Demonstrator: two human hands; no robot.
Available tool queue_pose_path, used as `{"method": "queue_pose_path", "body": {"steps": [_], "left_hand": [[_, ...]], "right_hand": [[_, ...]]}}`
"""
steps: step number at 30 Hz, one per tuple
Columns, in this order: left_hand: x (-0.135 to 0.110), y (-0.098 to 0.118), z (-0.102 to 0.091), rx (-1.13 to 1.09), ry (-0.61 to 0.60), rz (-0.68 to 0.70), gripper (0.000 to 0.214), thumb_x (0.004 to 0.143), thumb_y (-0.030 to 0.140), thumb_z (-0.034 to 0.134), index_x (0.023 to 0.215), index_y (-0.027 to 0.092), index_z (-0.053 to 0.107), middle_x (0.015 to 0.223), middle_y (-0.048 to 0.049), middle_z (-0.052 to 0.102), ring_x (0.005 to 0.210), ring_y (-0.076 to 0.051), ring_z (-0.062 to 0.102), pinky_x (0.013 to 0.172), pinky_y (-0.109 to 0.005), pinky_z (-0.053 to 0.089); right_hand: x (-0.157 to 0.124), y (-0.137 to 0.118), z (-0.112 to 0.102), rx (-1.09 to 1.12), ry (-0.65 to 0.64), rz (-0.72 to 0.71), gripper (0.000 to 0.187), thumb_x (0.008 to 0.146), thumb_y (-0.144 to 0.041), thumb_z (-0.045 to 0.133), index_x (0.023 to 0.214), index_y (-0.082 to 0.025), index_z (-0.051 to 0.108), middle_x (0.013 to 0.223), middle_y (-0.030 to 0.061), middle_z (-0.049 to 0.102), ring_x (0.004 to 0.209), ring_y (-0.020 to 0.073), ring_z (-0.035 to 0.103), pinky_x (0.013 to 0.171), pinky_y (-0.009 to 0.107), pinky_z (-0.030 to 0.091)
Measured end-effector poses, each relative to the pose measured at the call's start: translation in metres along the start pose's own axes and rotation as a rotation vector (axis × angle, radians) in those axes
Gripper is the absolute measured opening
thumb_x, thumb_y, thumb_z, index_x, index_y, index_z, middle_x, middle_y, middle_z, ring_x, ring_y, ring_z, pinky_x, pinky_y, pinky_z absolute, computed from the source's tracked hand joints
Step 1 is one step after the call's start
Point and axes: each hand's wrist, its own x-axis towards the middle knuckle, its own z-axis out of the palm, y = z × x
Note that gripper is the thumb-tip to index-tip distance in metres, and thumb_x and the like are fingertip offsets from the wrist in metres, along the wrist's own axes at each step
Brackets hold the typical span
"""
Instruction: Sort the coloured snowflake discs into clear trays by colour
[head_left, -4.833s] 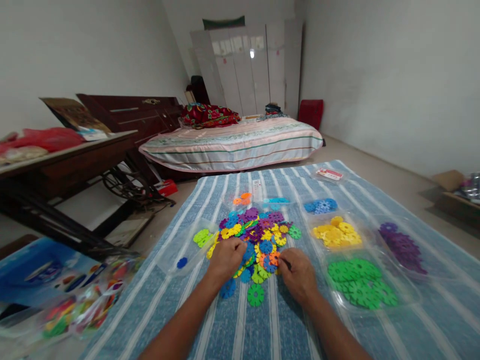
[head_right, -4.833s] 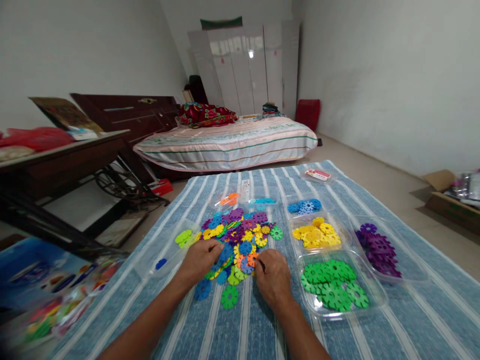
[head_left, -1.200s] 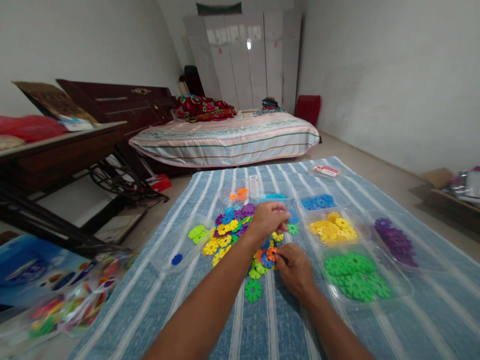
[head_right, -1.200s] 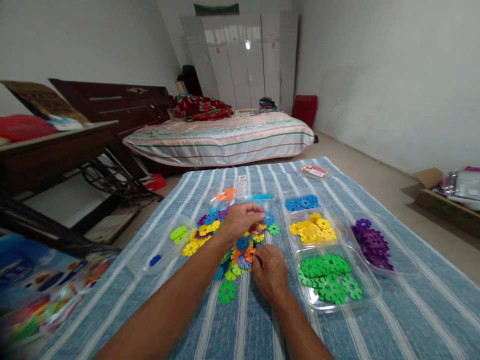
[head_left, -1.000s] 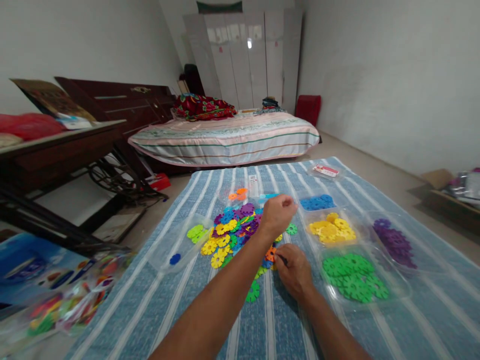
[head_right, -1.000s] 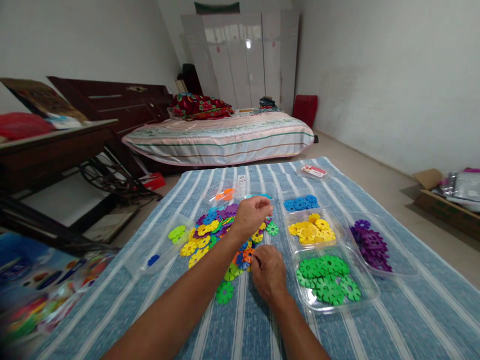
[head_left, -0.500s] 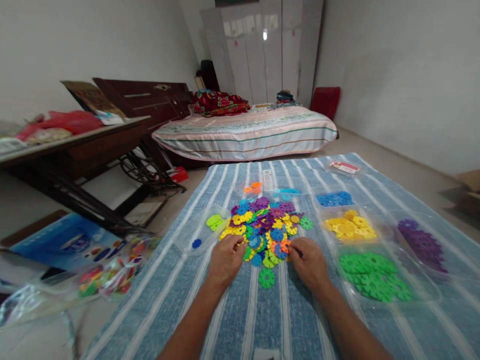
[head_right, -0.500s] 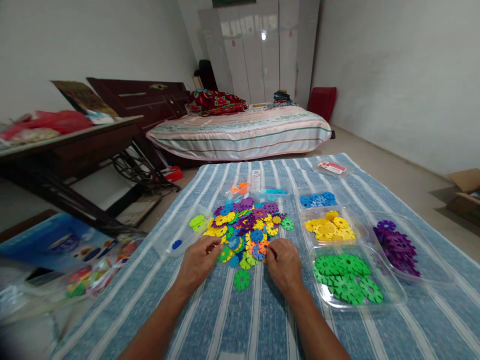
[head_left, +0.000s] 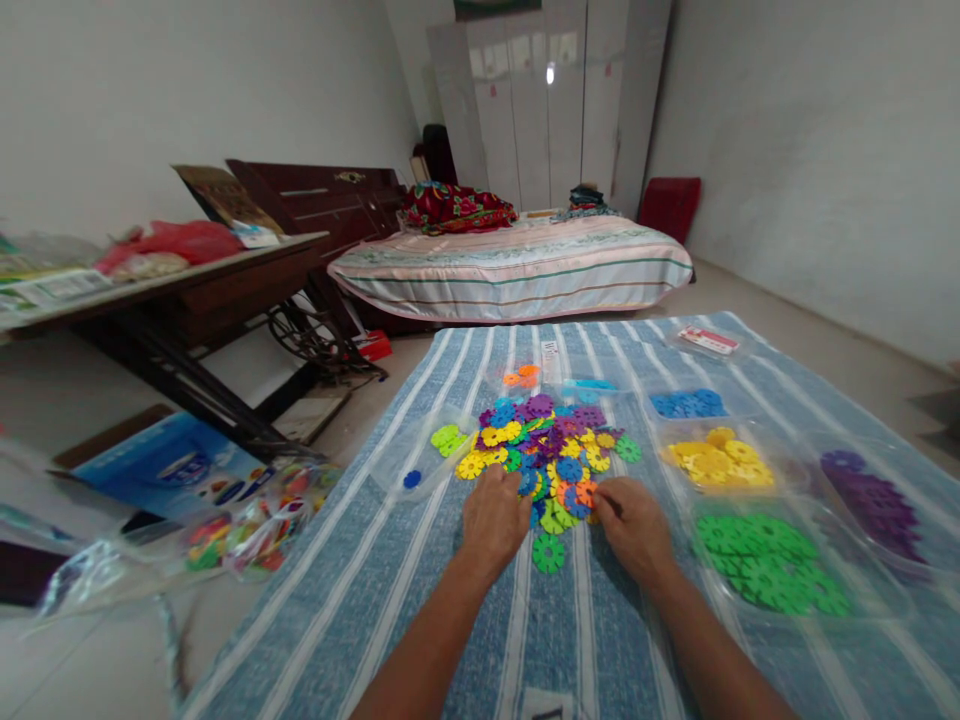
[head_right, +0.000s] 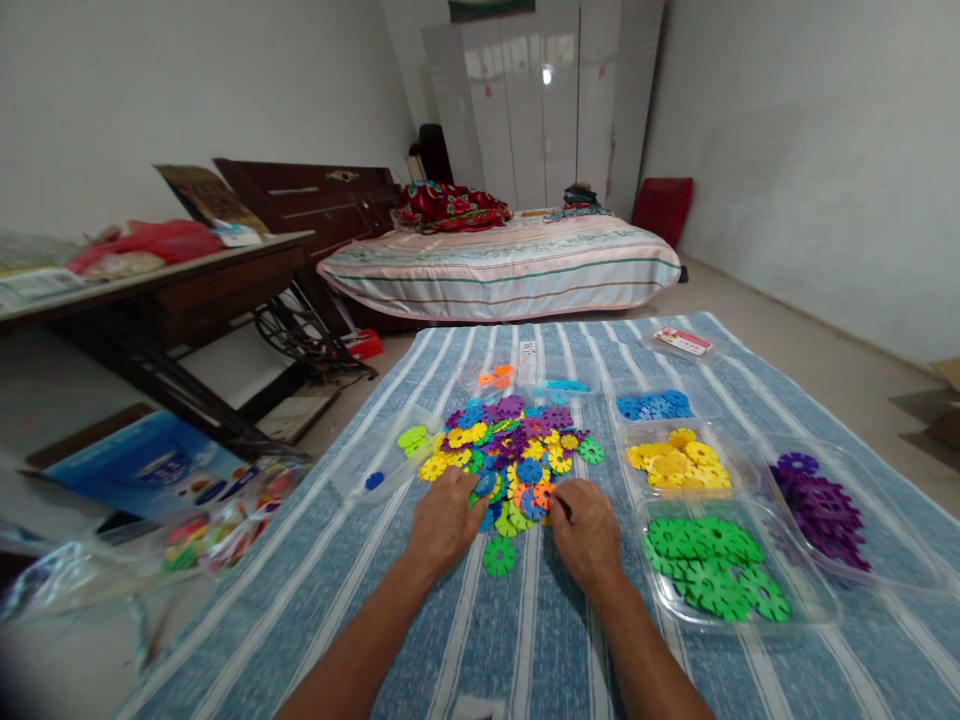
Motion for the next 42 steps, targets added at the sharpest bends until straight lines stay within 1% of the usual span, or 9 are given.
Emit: {"method": "queue_pose_path", "body": {"steps": [4, 8, 12, 23, 29, 35, 42], "left_hand": [[0.001, 0.003, 0.005, 0.047, 0.016, 0.023, 0.020, 0.084, 0.027, 0.045, 0.095, 0.018, 0.059, 0.100, -0.0078, 0.055, 0.096, -0.020, 0.051, 0.084, -0.031, 0.041], [-0.001, 0.003, 0.011, 0.036, 0.053, 0.043, 0.020, 0.085, 0.023, 0.042, 0.091, 0.016, 0.060, 0.098, -0.0082, 0.056, 0.096, -0.020, 0.051, 0.087, -0.032, 0.040], [-0.001, 0.004, 0.014, 0.025, 0.074, 0.052, 0.020, 0.085, 0.021, 0.042, 0.088, 0.015, 0.061, 0.097, -0.0087, 0.057, 0.096, -0.021, 0.052, 0.087, -0.032, 0.040], [-0.002, 0.005, 0.021, 0.012, 0.136, 0.049, 0.019, 0.085, 0.020, 0.043, 0.083, 0.018, 0.061, 0.093, -0.0077, 0.061, 0.093, -0.021, 0.054, 0.086, -0.032, 0.041], [-0.002, 0.006, 0.021, 0.007, 0.138, 0.045, 0.019, 0.085, 0.022, 0.042, 0.086, 0.017, 0.060, 0.094, -0.0071, 0.061, 0.094, -0.021, 0.053, 0.084, -0.033, 0.041], [-0.002, 0.008, 0.022, -0.013, 0.157, -0.018, 0.024, 0.083, 0.024, 0.046, 0.103, 0.019, 0.059, 0.101, -0.0077, 0.058, 0.098, -0.020, 0.051, 0.085, -0.032, 0.040], [0.000, 0.005, 0.027, -0.070, 0.191, 0.012, 0.022, 0.083, 0.022, 0.045, 0.095, 0.019, 0.063, 0.100, -0.0073, 0.059, 0.094, -0.020, 0.052, 0.085, -0.032, 0.042]], "right_hand": [[0.000, 0.001, 0.000, -0.004, 0.004, -0.005, 0.021, 0.083, -0.028, 0.044, 0.074, -0.020, 0.062, 0.081, 0.0037, 0.063, 0.082, 0.0183, 0.053, 0.075, 0.029, 0.037], [0.001, 0.001, 0.001, -0.005, 0.013, -0.005, 0.020, 0.082, -0.028, 0.045, 0.075, -0.020, 0.063, 0.080, 0.0036, 0.063, 0.081, 0.0182, 0.053, 0.075, 0.029, 0.037], [0.001, 0.001, 0.002, -0.001, 0.037, -0.008, 0.021, 0.082, -0.027, 0.046, 0.075, -0.020, 0.064, 0.081, 0.0039, 0.064, 0.082, 0.0183, 0.054, 0.077, 0.030, 0.038], [0.002, 0.002, 0.002, -0.003, 0.037, -0.031, 0.021, 0.082, -0.025, 0.045, 0.074, -0.020, 0.064, 0.079, 0.0041, 0.063, 0.080, 0.0178, 0.054, 0.076, 0.030, 0.039], [0.002, 0.000, 0.001, 0.000, 0.043, -0.021, 0.020, 0.082, -0.025, 0.045, 0.073, -0.020, 0.063, 0.079, 0.0041, 0.063, 0.080, 0.0176, 0.054, 0.076, 0.029, 0.038], [0.002, -0.001, 0.001, -0.001, 0.027, -0.021, 0.020, 0.082, -0.024, 0.046, 0.073, -0.020, 0.063, 0.079, 0.0037, 0.063, 0.080, 0.0173, 0.053, 0.076, 0.029, 0.038], [0.003, 0.001, 0.001, 0.003, 0.033, -0.018, 0.020, 0.081, -0.023, 0.045, 0.073, -0.020, 0.063, 0.080, 0.0038, 0.063, 0.080, 0.0172, 0.053, 0.076, 0.029, 0.039]]}}
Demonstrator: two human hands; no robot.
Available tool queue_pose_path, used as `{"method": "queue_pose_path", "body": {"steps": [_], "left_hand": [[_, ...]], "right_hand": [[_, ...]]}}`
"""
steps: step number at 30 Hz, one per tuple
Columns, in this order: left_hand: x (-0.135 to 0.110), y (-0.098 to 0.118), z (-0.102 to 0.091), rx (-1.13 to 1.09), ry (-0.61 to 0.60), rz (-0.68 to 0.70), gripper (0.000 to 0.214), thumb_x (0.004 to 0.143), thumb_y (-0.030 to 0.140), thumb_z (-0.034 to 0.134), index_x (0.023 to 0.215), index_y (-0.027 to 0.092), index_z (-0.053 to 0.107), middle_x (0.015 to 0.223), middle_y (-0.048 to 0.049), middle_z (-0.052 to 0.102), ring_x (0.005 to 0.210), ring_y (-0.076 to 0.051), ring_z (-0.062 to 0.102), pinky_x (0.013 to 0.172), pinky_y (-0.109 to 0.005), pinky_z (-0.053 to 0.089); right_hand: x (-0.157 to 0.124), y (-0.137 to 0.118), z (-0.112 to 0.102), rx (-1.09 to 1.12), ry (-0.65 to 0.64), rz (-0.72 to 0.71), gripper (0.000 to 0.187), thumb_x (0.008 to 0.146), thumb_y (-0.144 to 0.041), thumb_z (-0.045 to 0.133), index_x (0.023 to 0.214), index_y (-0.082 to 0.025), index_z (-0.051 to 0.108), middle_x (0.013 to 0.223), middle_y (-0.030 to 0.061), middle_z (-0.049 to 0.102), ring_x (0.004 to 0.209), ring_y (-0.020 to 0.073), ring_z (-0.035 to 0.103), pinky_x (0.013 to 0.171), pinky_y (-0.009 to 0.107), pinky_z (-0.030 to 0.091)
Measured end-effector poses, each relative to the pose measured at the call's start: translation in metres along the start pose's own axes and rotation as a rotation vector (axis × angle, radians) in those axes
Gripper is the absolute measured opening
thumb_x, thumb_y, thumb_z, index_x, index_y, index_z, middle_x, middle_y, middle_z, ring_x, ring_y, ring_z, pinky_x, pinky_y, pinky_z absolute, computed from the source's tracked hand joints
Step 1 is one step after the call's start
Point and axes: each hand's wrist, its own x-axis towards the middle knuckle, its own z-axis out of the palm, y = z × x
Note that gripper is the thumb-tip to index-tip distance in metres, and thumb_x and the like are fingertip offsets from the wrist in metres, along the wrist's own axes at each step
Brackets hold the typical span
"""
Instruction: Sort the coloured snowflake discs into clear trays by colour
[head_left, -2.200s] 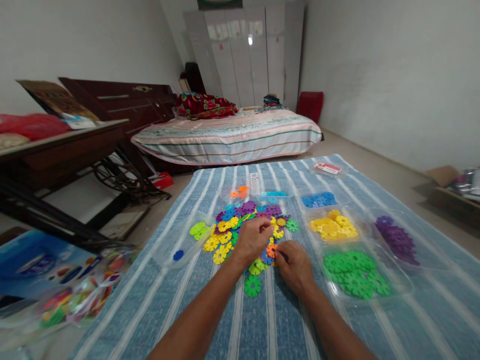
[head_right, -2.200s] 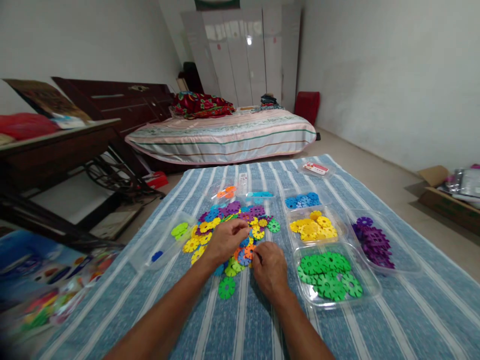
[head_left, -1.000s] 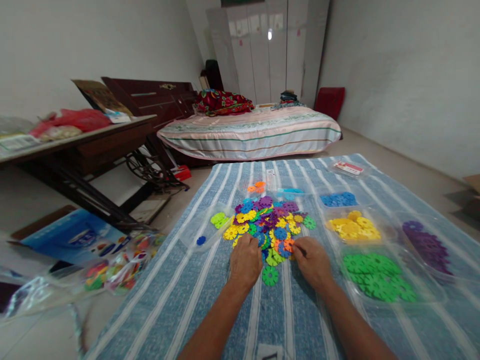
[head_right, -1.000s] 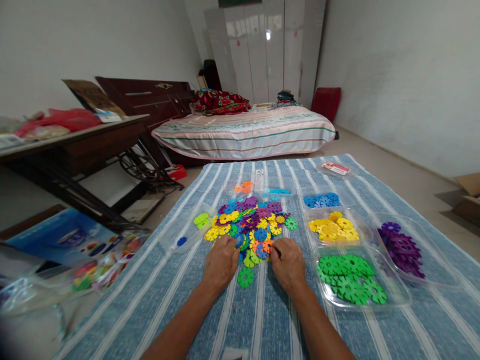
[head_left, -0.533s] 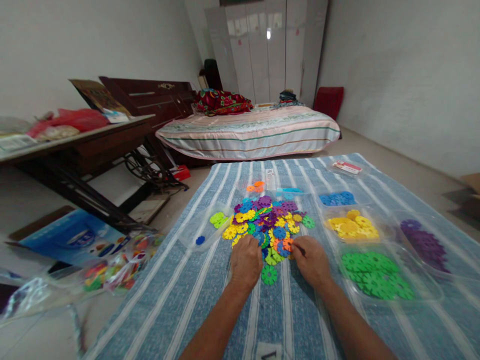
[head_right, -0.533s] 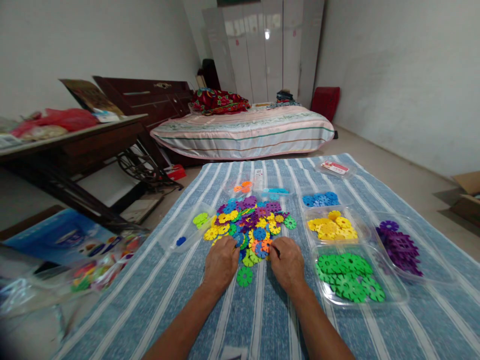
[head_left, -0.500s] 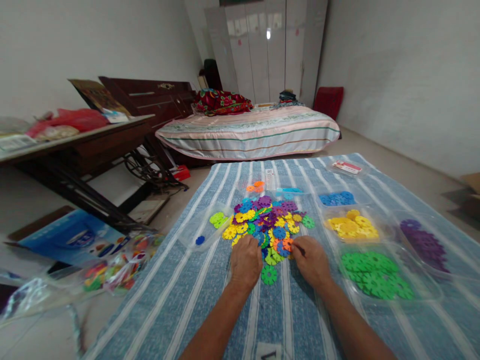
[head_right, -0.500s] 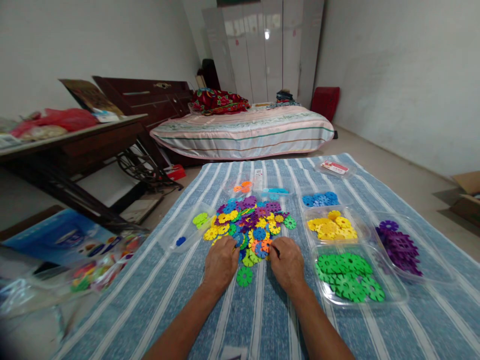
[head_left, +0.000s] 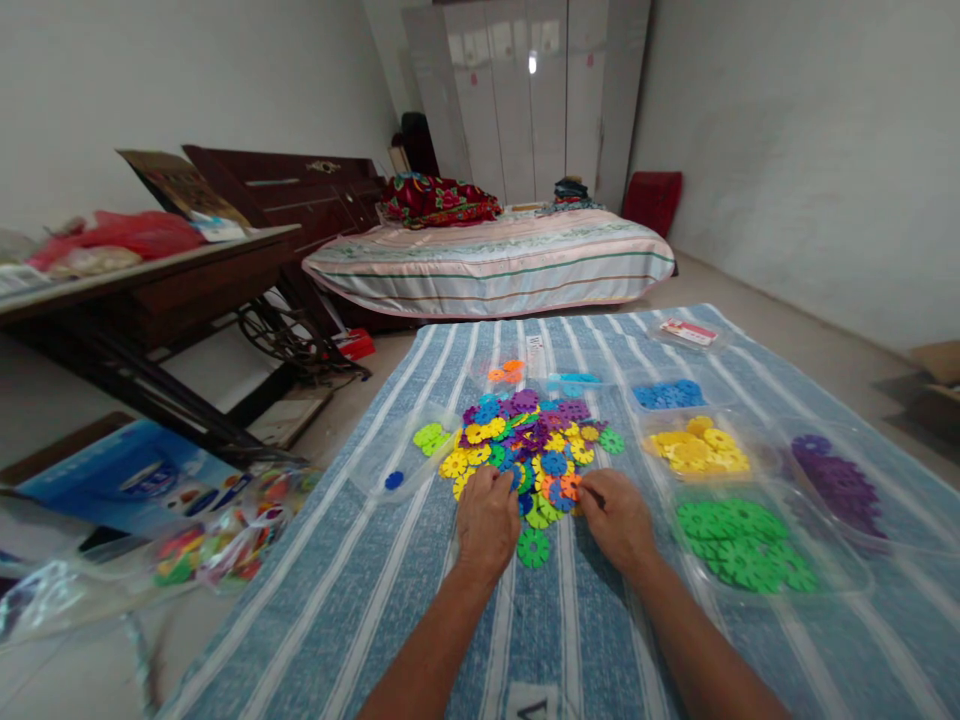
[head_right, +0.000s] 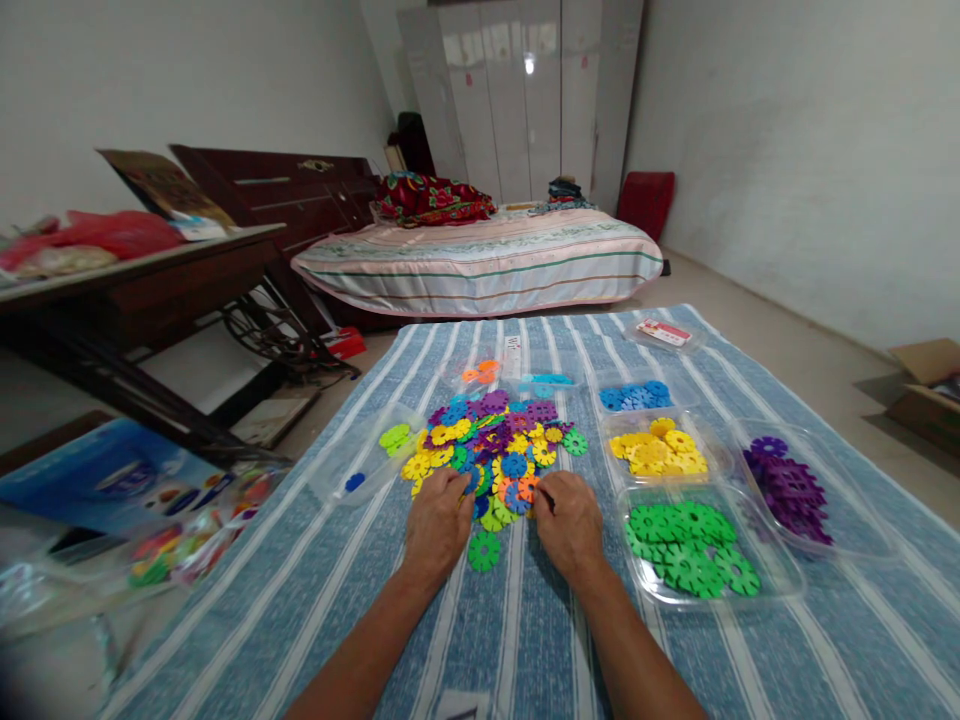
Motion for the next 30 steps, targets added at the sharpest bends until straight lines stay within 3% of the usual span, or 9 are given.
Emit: {"method": "queue_pose_path", "body": {"steps": [8, 22, 26, 30], "left_hand": [[0.002, -0.013, 0.007, -0.039, 0.075, 0.106, 0.025, 0.084, 0.022, 0.044, 0.098, 0.016, 0.064, 0.104, -0.0106, 0.064, 0.100, -0.024, 0.055, 0.093, -0.038, 0.042], [0.007, -0.022, -0.012, -0.172, -0.050, 0.186, 0.023, 0.083, 0.023, 0.044, 0.088, 0.020, 0.066, 0.092, -0.0056, 0.069, 0.090, -0.019, 0.060, 0.085, -0.032, 0.045], [0.013, -0.022, -0.022, -0.250, -0.052, 0.120, 0.025, 0.083, 0.026, 0.042, 0.081, 0.020, 0.066, 0.084, -0.0038, 0.069, 0.082, -0.017, 0.061, 0.078, -0.029, 0.046], [0.037, -0.008, -0.032, -0.438, -0.082, -0.099, 0.020, 0.078, 0.027, 0.046, 0.073, 0.019, 0.063, 0.064, 0.0020, 0.063, 0.063, -0.013, 0.060, 0.062, -0.023, 0.044]], "right_hand": [[0.003, -0.003, -0.001, 0.000, 0.026, 0.005, 0.018, 0.081, -0.022, 0.047, 0.074, -0.020, 0.064, 0.080, 0.0034, 0.063, 0.082, 0.0164, 0.053, 0.078, 0.028, 0.037], [0.003, -0.003, 0.000, -0.006, 0.029, 0.003, 0.019, 0.081, -0.022, 0.047, 0.073, -0.020, 0.063, 0.078, 0.0034, 0.062, 0.081, 0.0165, 0.053, 0.077, 0.028, 0.037], [0.003, -0.004, 0.000, 0.003, 0.033, -0.001, 0.019, 0.082, -0.023, 0.046, 0.073, -0.020, 0.062, 0.077, 0.0036, 0.062, 0.080, 0.0167, 0.053, 0.075, 0.028, 0.038], [0.002, -0.004, 0.001, 0.003, 0.031, -0.002, 0.018, 0.081, -0.023, 0.046, 0.074, -0.020, 0.062, 0.077, 0.0035, 0.061, 0.080, 0.0168, 0.053, 0.076, 0.028, 0.038]]}}
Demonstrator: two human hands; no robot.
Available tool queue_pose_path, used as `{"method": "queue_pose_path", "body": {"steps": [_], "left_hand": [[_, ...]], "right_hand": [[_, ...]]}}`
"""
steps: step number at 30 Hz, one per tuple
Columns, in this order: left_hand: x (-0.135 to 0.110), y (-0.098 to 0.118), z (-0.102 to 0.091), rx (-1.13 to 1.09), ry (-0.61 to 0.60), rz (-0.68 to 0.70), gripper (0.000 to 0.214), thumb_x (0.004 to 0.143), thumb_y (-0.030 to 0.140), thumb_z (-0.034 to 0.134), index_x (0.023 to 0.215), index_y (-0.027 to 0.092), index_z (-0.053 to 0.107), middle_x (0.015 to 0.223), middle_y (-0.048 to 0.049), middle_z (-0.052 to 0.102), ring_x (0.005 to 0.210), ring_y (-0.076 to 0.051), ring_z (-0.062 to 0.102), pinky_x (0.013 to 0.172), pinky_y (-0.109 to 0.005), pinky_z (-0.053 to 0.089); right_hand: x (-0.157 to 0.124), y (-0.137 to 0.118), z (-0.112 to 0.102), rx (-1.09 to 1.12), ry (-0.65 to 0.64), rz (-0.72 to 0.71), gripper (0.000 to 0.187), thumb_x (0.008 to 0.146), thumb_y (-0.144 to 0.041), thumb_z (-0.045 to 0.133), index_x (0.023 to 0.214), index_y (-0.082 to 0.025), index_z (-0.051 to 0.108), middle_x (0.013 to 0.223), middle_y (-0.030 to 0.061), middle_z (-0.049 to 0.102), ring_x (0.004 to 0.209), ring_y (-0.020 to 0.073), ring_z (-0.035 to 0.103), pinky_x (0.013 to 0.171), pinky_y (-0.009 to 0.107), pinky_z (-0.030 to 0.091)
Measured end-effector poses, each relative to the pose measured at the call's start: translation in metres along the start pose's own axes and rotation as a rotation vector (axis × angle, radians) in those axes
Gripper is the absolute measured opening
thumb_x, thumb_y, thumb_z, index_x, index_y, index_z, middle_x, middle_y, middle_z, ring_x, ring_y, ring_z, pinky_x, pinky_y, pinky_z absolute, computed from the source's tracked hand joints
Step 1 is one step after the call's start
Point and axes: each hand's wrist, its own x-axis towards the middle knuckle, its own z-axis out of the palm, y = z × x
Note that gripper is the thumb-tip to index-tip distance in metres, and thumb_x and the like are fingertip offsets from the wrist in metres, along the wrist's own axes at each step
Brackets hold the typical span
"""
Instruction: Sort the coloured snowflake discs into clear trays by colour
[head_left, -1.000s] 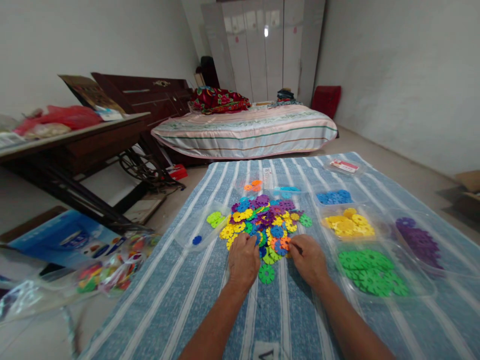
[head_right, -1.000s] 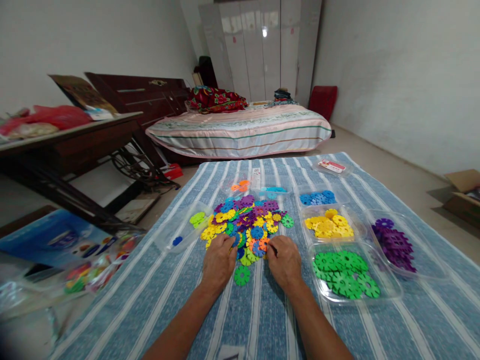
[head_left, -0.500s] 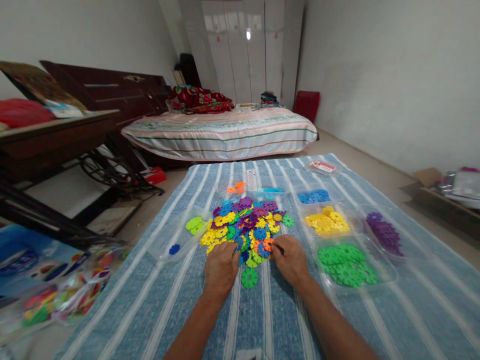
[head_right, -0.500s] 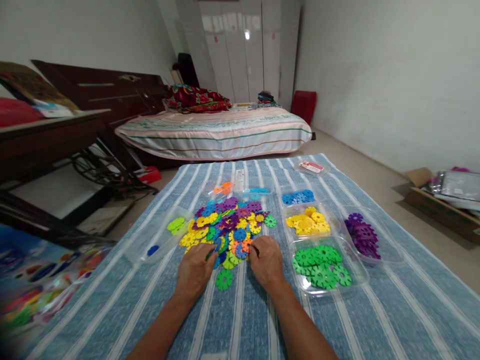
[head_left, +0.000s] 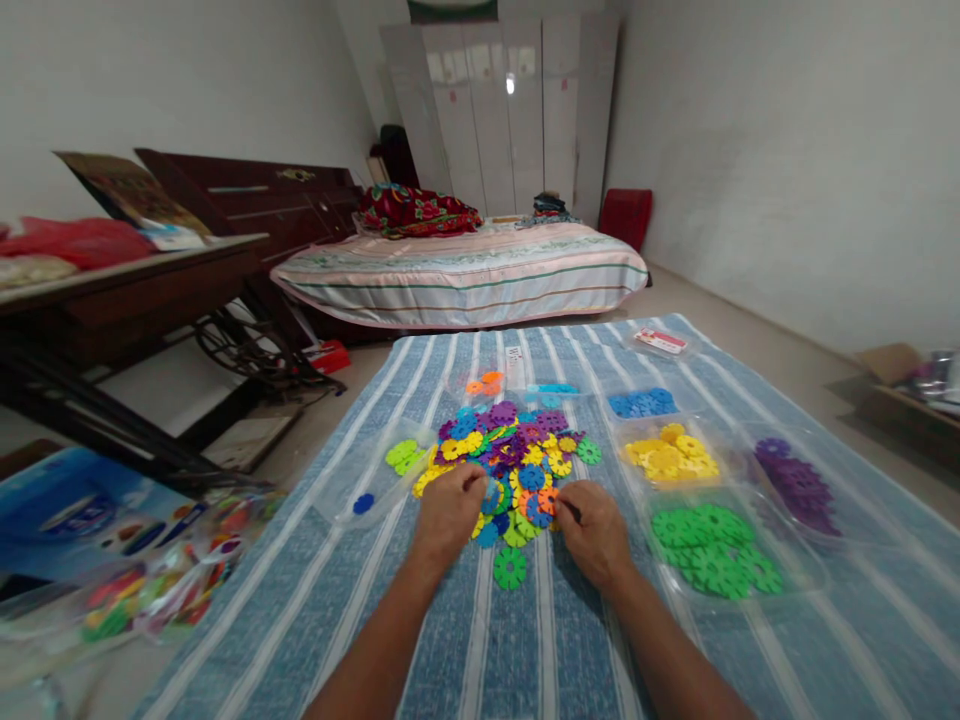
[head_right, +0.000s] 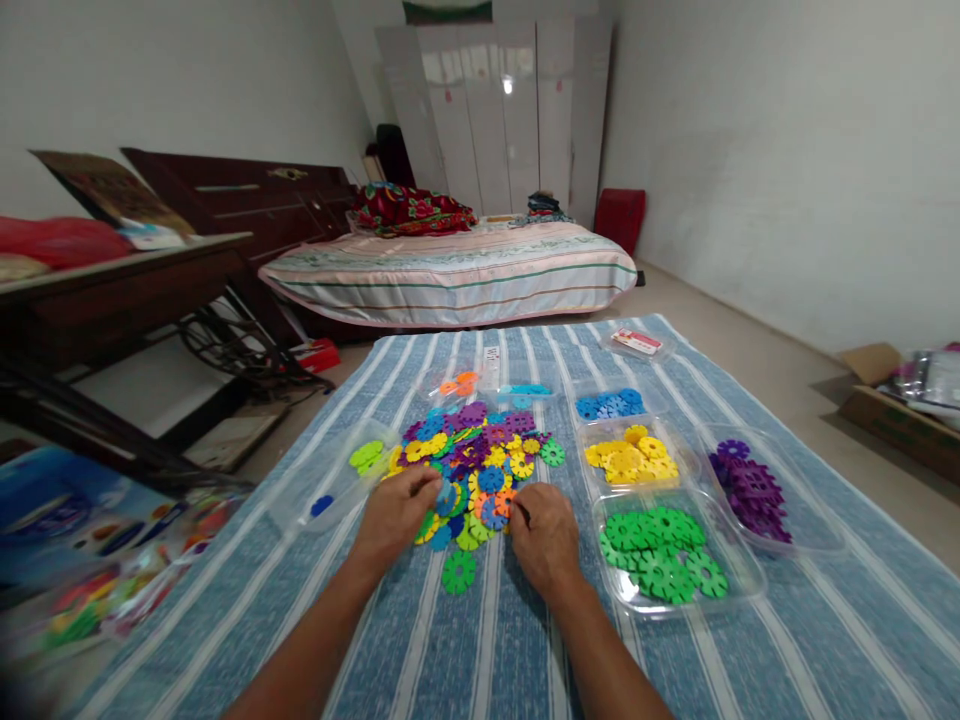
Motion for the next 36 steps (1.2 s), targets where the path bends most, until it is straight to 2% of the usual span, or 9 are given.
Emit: {"method": "queue_pose_path", "body": {"steps": [4, 7, 10, 13, 16, 19, 24, 29, 36], "left_hand": [[0.043, 0.037, 0.008, -0.412, -0.076, -0.212, 0.011, 0.074, 0.018, 0.052, 0.074, 0.011, 0.060, 0.053, 0.0019, 0.056, 0.047, -0.009, 0.053, 0.049, -0.020, 0.040], [0.084, 0.071, 0.015, -0.501, -0.071, -0.178, 0.017, 0.080, 0.016, 0.048, 0.092, 0.008, 0.057, 0.065, -0.0026, 0.060, 0.052, -0.007, 0.055, 0.055, -0.021, 0.044], [0.115, 0.093, 0.016, -0.488, -0.037, -0.137, 0.026, 0.082, 0.018, 0.049, 0.106, 0.007, 0.053, 0.080, -0.0075, 0.064, 0.059, -0.008, 0.057, 0.059, -0.022, 0.044], [0.122, 0.094, 0.009, -0.234, -0.057, 0.038, 0.026, 0.083, 0.023, 0.046, 0.095, 0.004, 0.059, 0.075, -0.0077, 0.063, 0.062, -0.010, 0.057, 0.060, -0.024, 0.041], [0.102, 0.074, -0.001, -0.074, -0.097, 0.132, 0.022, 0.079, 0.021, 0.048, 0.078, 0.006, 0.064, 0.063, -0.0033, 0.060, 0.065, -0.012, 0.056, 0.065, -0.024, 0.040], [0.068, 0.044, -0.005, 0.165, -0.115, 0.186, 0.017, 0.076, 0.022, 0.051, 0.071, 0.011, 0.065, 0.065, -0.0030, 0.061, 0.073, -0.017, 0.058, 0.072, -0.028, 0.042], [0.017, 0.004, 0.008, 0.424, -0.040, 0.242, 0.032, 0.080, 0.032, 0.053, 0.107, 0.015, 0.059, 0.112, -0.0121, 0.061, 0.108, -0.025, 0.052, 0.093, -0.037, 0.039], [-0.013, 0.004, 0.027, 0.438, -0.051, 0.178, 0.048, 0.084, 0.039, 0.048, 0.126, 0.016, 0.045, 0.128, -0.0127, 0.051, 0.119, -0.026, 0.046, 0.099, -0.042, 0.035], [-0.050, 0.008, 0.035, 0.415, -0.106, 0.257, 0.037, 0.086, 0.028, 0.043, 0.121, 0.018, 0.051, 0.130, -0.0098, 0.052, 0.122, -0.027, 0.043, 0.104, -0.048, 0.031]], "right_hand": [[0.000, 0.001, 0.001, 0.006, -0.006, 0.000, 0.018, 0.080, -0.022, 0.046, 0.073, -0.020, 0.062, 0.078, 0.0032, 0.062, 0.079, 0.0164, 0.053, 0.074, 0.027, 0.038], [-0.001, 0.002, 0.001, 0.021, -0.014, -0.015, 0.018, 0.080, -0.022, 0.045, 0.072, -0.020, 0.061, 0.077, 0.0029, 0.062, 0.078, 0.0162, 0.053, 0.073, 0.027, 0.037], [-0.001, 0.002, 0.001, 0.027, -0.016, -0.029, 0.018, 0.080, -0.021, 0.045, 0.071, -0.020, 0.061, 0.077, 0.0028, 0.062, 0.077, 0.0160, 0.053, 0.073, 0.027, 0.037], [-0.002, 0.002, 0.001, 0.031, -0.007, -0.026, 0.018, 0.080, -0.022, 0.045, 0.072, -0.020, 0.061, 0.078, 0.0033, 0.063, 0.078, 0.0163, 0.054, 0.074, 0.027, 0.038], [-0.002, 0.003, 0.002, 0.028, -0.008, -0.016, 0.019, 0.081, -0.023, 0.045, 0.073, -0.020, 0.062, 0.078, 0.0035, 0.063, 0.077, 0.0168, 0.054, 0.073, 0.028, 0.037], [-0.002, 0.004, 0.002, 0.020, -0.021, -0.002, 0.019, 0.081, -0.023, 0.045, 0.074, -0.020, 0.062, 0.078, 0.0038, 0.063, 0.078, 0.0173, 0.053, 0.073, 0.028, 0.037], [-0.003, 0.003, 0.000, 0.012, -0.036, 0.003, 0.019, 0.081, -0.023, 0.045, 0.074, -0.020, 0.062, 0.079, 0.0036, 0.063, 0.080, 0.0180, 0.053, 0.074, 0.029, 0.037], [-0.004, 0.005, 0.000, 0.023, -0.059, -0.005, 0.020, 0.082, -0.027, 0.046, 0.076, -0.021, 0.063, 0.081, 0.0041, 0.064, 0.081, 0.0191, 0.054, 0.075, 0.031, 0.038], [-0.006, 0.006, 0.001, 0.039, -0.060, 0.012, 0.021, 0.081, -0.028, 0.045, 0.077, -0.020, 0.065, 0.082, 0.0043, 0.064, 0.082, 0.0192, 0.054, 0.078, 0.032, 0.039]]}}
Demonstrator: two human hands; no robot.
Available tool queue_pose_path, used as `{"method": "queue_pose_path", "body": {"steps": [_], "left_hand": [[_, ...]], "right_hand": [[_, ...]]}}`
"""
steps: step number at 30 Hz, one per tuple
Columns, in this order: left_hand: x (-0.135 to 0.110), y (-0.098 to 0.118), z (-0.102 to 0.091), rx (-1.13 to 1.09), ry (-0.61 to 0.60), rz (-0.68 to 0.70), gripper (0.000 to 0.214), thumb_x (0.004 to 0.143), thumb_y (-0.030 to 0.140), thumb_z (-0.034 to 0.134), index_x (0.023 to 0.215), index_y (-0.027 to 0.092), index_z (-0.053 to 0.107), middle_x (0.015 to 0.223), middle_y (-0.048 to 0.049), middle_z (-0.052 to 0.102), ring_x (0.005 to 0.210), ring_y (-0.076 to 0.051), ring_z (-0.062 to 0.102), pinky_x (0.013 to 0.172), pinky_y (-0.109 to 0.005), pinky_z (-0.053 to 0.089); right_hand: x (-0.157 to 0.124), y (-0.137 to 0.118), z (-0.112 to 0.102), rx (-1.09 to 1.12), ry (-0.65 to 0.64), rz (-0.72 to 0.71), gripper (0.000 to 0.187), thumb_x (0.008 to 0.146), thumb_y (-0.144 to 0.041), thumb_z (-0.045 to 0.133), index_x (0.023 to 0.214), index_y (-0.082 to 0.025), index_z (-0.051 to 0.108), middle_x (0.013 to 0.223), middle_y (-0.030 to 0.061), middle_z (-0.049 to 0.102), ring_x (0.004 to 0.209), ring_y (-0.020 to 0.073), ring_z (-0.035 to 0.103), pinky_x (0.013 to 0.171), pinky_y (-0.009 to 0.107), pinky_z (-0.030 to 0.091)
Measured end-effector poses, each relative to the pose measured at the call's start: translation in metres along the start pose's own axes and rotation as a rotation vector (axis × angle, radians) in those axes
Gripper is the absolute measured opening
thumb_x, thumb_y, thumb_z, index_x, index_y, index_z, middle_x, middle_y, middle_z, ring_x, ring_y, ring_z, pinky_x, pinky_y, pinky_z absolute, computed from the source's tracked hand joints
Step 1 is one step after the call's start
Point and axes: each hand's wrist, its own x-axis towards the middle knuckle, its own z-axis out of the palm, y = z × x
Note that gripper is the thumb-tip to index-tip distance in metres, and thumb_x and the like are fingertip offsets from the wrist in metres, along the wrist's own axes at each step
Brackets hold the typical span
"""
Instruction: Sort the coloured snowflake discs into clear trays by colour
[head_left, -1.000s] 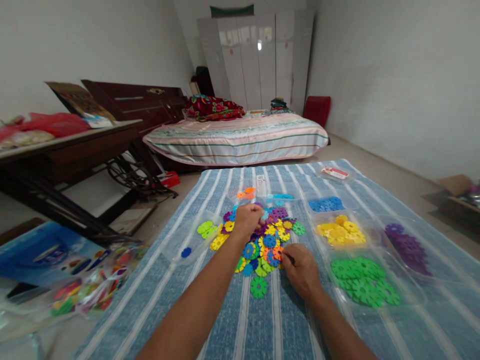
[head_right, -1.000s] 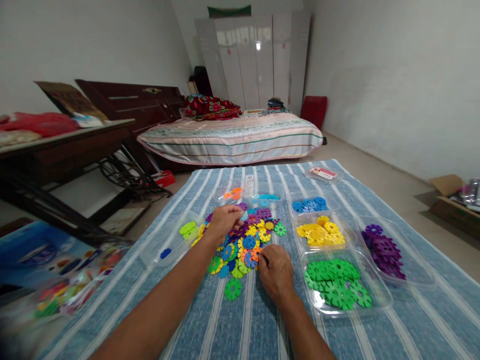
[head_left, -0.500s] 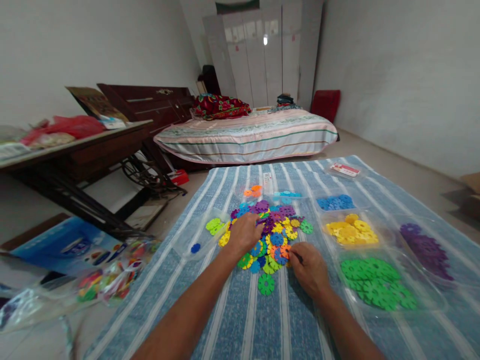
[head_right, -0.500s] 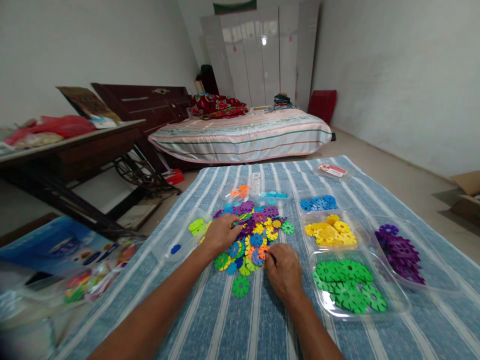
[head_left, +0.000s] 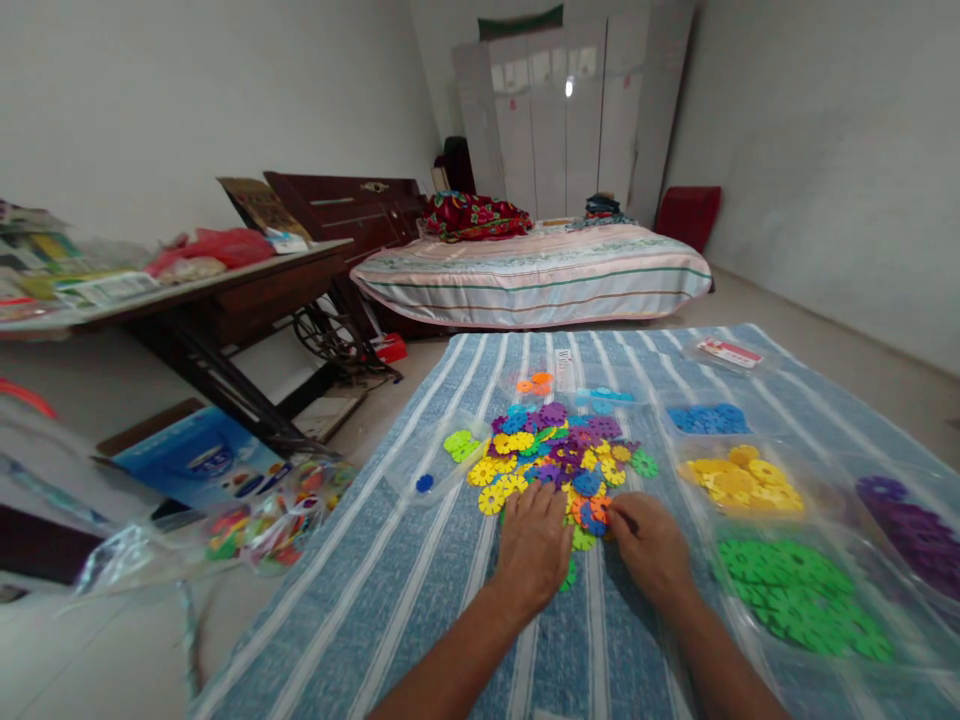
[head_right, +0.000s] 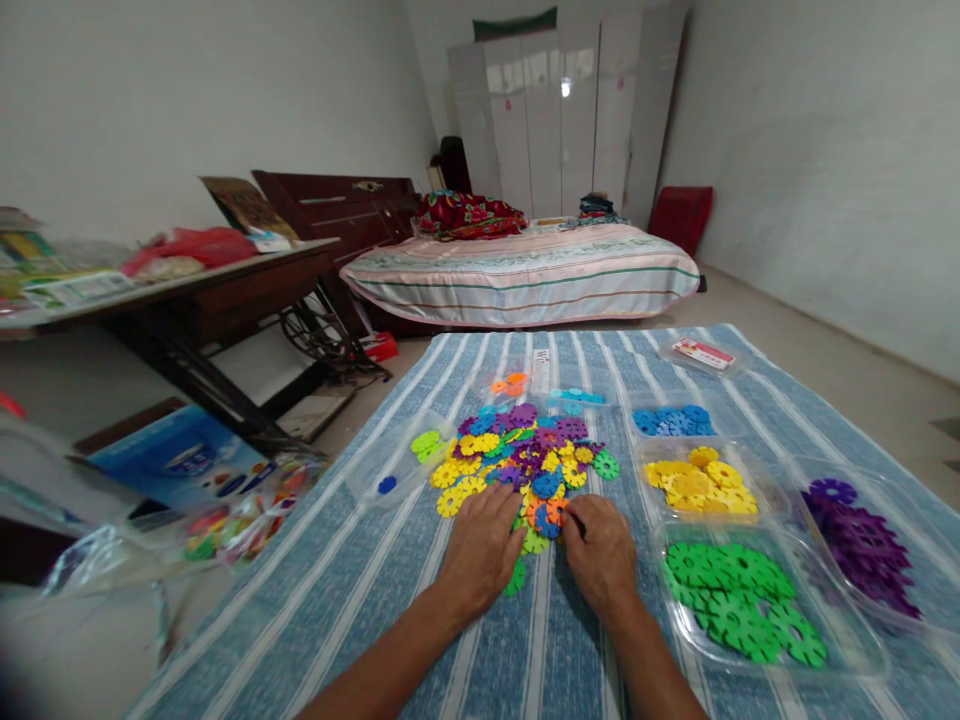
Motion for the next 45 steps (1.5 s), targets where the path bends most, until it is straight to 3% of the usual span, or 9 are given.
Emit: {"method": "queue_pose_path", "body": {"steps": [6, 12, 17, 23, 30, 37, 41, 45], "left_hand": [[-0.015, -0.004, -0.001, -0.091, 0.083, 0.104, 0.023, 0.082, 0.022, 0.048, 0.103, 0.019, 0.057, 0.109, -0.0070, 0.062, 0.104, -0.023, 0.055, 0.093, -0.043, 0.041], [0.019, -0.010, -0.014, -0.095, 0.188, -0.001, 0.019, 0.082, 0.020, 0.047, 0.096, 0.016, 0.059, 0.100, -0.0088, 0.062, 0.098, -0.022, 0.055, 0.088, -0.037, 0.045], [0.058, -0.010, -0.019, 0.028, 0.128, 0.048, 0.024, 0.081, 0.013, 0.044, 0.100, 0.017, 0.059, 0.109, -0.0089, 0.059, 0.104, -0.021, 0.051, 0.091, -0.035, 0.042], [0.079, -0.011, -0.018, 0.109, -0.018, 0.053, 0.021, 0.081, 0.011, 0.041, 0.086, 0.017, 0.061, 0.096, -0.0080, 0.062, 0.096, -0.021, 0.055, 0.086, -0.034, 0.042], [0.071, -0.021, -0.024, -0.060, 0.004, 0.041, 0.017, 0.076, 0.011, 0.045, 0.084, 0.017, 0.059, 0.094, -0.0063, 0.061, 0.094, -0.019, 0.055, 0.086, -0.030, 0.042], [0.071, -0.032, -0.038, -0.353, 0.066, -0.107, 0.010, 0.071, 0.018, 0.053, 0.077, 0.017, 0.060, 0.079, -0.0015, 0.065, 0.079, -0.016, 0.060, 0.074, -0.027, 0.045], [0.077, -0.024, -0.045, -0.478, 0.096, -0.179, 0.011, 0.068, 0.024, 0.055, 0.074, 0.017, 0.061, 0.072, -0.0003, 0.065, 0.072, -0.016, 0.061, 0.069, -0.027, 0.046], [0.086, 0.008, -0.048, -0.499, 0.125, -0.070, 0.009, 0.065, 0.022, 0.056, 0.070, 0.018, 0.062, 0.076, -0.0001, 0.065, 0.078, -0.017, 0.061, 0.074, -0.029, 0.046]], "right_hand": [[0.000, -0.002, -0.002, -0.020, -0.013, 0.005, 0.022, 0.082, -0.029, 0.044, 0.076, -0.020, 0.063, 0.082, 0.0046, 0.064, 0.083, 0.0194, 0.054, 0.077, 0.031, 0.038], [0.001, -0.003, -0.002, -0.028, -0.013, 0.011, 0.021, 0.082, -0.029, 0.045, 0.075, -0.020, 0.062, 0.079, 0.0037, 0.062, 0.080, 0.0185, 0.053, 0.073, 0.029, 0.037], [0.002, -0.004, -0.002, -0.029, 0.007, 0.005, 0.021, 0.082, -0.028, 0.045, 0.074, -0.020, 0.063, 0.078, 0.0035, 0.062, 0.079, 0.0181, 0.053, 0.073, 0.029, 0.036], [0.003, -0.006, -0.001, -0.015, 0.026, -0.006, 0.021, 0.082, -0.025, 0.044, 0.071, -0.019, 0.061, 0.075, 0.0033, 0.061, 0.077, 0.0172, 0.052, 0.072, 0.028, 0.035], [0.002, -0.005, -0.001, -0.010, 0.026, -0.005, 0.019, 0.082, -0.024, 0.045, 0.072, -0.019, 0.061, 0.076, 0.0030, 0.061, 0.077, 0.0169, 0.051, 0.073, 0.028, 0.034], [0.005, -0.005, 0.002, -0.010, 0.050, -0.004, 0.017, 0.080, -0.021, 0.047, 0.073, -0.019, 0.062, 0.076, 0.0032, 0.061, 0.078, 0.0164, 0.051, 0.074, 0.027, 0.035], [0.008, -0.007, 0.002, -0.021, 0.082, -0.006, 0.017, 0.079, -0.019, 0.047, 0.070, -0.019, 0.061, 0.074, 0.0026, 0.061, 0.077, 0.0153, 0.052, 0.074, 0.026, 0.035], [0.009, -0.008, 0.003, -0.020, 0.100, -0.006, 0.016, 0.078, -0.018, 0.048, 0.072, -0.020, 0.063, 0.075, 0.0020, 0.061, 0.078, 0.0152, 0.052, 0.076, 0.026, 0.036]]}}
